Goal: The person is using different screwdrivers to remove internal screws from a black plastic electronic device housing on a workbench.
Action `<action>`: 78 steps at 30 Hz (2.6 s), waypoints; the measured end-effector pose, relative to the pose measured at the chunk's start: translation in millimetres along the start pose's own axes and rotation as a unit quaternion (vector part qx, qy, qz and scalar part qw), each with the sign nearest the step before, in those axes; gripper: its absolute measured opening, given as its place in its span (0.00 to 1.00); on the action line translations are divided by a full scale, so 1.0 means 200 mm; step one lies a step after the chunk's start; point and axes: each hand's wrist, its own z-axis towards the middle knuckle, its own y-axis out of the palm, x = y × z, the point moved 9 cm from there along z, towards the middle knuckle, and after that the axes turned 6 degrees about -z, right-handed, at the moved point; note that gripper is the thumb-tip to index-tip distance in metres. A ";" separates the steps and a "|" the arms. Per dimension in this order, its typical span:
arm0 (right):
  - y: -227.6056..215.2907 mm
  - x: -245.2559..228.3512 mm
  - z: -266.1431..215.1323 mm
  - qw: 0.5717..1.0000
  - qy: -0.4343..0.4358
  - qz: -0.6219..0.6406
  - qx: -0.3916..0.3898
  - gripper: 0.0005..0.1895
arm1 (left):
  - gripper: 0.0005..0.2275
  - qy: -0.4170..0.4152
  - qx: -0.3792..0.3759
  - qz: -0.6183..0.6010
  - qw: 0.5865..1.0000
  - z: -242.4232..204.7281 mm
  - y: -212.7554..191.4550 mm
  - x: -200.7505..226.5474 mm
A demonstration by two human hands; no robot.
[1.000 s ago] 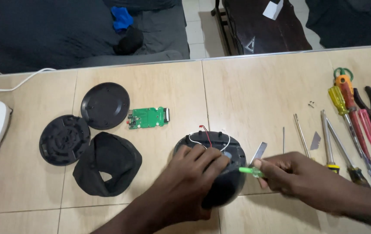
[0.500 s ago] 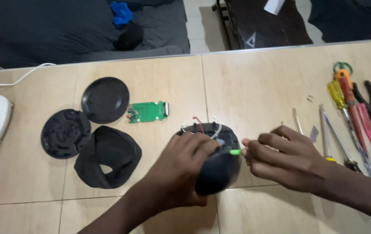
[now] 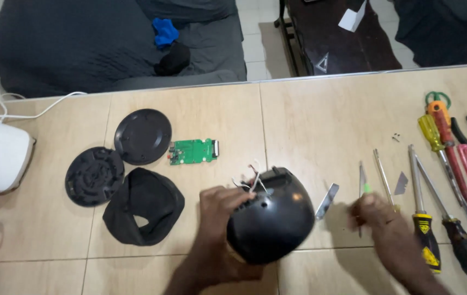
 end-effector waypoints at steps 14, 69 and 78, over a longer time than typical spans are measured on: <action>0.09 0.41 -0.18 0.924 0.130 0.359 -0.013 0.34 | 0.15 0.056 0.143 -0.068 0.986 -0.14 0.52 -0.19; -0.04 0.23 -0.05 0.936 0.130 -0.323 -0.044 0.15 | 0.43 -0.155 0.145 -0.252 0.944 -0.14 0.17 -0.04; -0.04 0.09 -0.07 0.891 0.148 -0.417 -0.096 0.13 | 0.36 -0.085 0.086 -0.194 0.973 0.03 0.25 0.05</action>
